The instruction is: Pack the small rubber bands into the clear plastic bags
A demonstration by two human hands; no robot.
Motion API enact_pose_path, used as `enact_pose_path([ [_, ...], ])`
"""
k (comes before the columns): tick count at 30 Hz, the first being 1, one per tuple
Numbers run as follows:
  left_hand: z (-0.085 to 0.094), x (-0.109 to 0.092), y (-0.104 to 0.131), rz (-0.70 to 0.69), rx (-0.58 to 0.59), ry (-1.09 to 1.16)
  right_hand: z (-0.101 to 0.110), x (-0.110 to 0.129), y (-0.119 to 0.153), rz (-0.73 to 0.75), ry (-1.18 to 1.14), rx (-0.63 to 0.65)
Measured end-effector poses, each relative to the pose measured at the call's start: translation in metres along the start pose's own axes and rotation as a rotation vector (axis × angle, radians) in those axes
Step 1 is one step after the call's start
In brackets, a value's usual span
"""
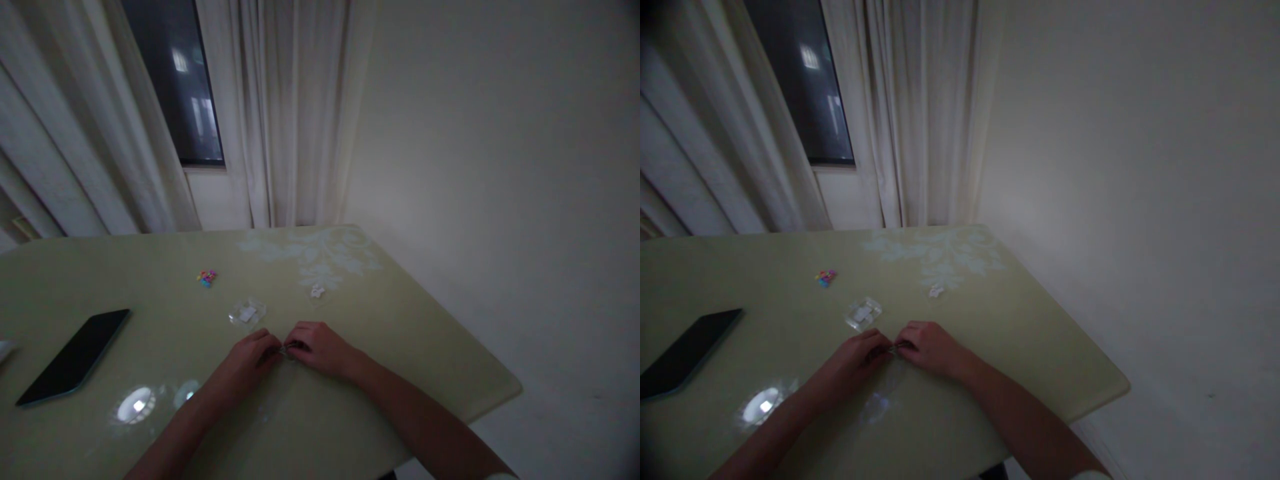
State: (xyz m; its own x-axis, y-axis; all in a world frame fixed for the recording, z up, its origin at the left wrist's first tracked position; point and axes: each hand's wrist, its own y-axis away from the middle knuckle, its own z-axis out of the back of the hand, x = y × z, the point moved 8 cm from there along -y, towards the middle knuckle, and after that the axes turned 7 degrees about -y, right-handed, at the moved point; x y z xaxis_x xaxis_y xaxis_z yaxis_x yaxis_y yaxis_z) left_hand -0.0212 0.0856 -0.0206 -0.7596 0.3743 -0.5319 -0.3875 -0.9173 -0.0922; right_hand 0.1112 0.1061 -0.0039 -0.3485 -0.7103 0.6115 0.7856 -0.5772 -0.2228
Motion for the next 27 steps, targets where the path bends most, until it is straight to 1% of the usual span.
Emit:
enact_pose_path([
  [6,0.006,0.005,0.000,0.004,-0.026,0.040,0.008,-0.004,-0.001,-0.066,-0.097,-0.064],
  [9,0.013,0.007,0.000,0.027,-0.022,0.105,0.011,-0.006,-0.001,-0.062,-0.133,-0.098],
  [12,0.019,0.010,0.001,0.045,0.001,0.160,0.011,-0.004,-0.001,-0.020,-0.158,-0.097],
  [16,0.023,0.013,0.002,0.048,0.054,0.162,0.009,-0.001,-0.001,0.008,-0.175,-0.075],
  [19,0.026,0.015,0.004,0.050,0.099,0.163,0.016,-0.001,-0.001,-0.015,-0.164,-0.084],
  [21,0.031,0.019,0.009,0.067,0.118,0.159,0.024,-0.003,0.001,-0.058,-0.178,-0.071],
  [23,0.035,0.023,0.016,0.099,0.167,0.152,0.027,-0.002,0.005,-0.109,-0.245,0.023],
  [25,0.037,0.026,0.025,0.118,0.236,0.136,0.020,0.003,0.012,-0.148,-0.341,0.221],
  [27,0.036,0.025,0.032,0.105,0.296,0.119,0.007,0.014,0.023,-0.162,-0.371,0.443],
])
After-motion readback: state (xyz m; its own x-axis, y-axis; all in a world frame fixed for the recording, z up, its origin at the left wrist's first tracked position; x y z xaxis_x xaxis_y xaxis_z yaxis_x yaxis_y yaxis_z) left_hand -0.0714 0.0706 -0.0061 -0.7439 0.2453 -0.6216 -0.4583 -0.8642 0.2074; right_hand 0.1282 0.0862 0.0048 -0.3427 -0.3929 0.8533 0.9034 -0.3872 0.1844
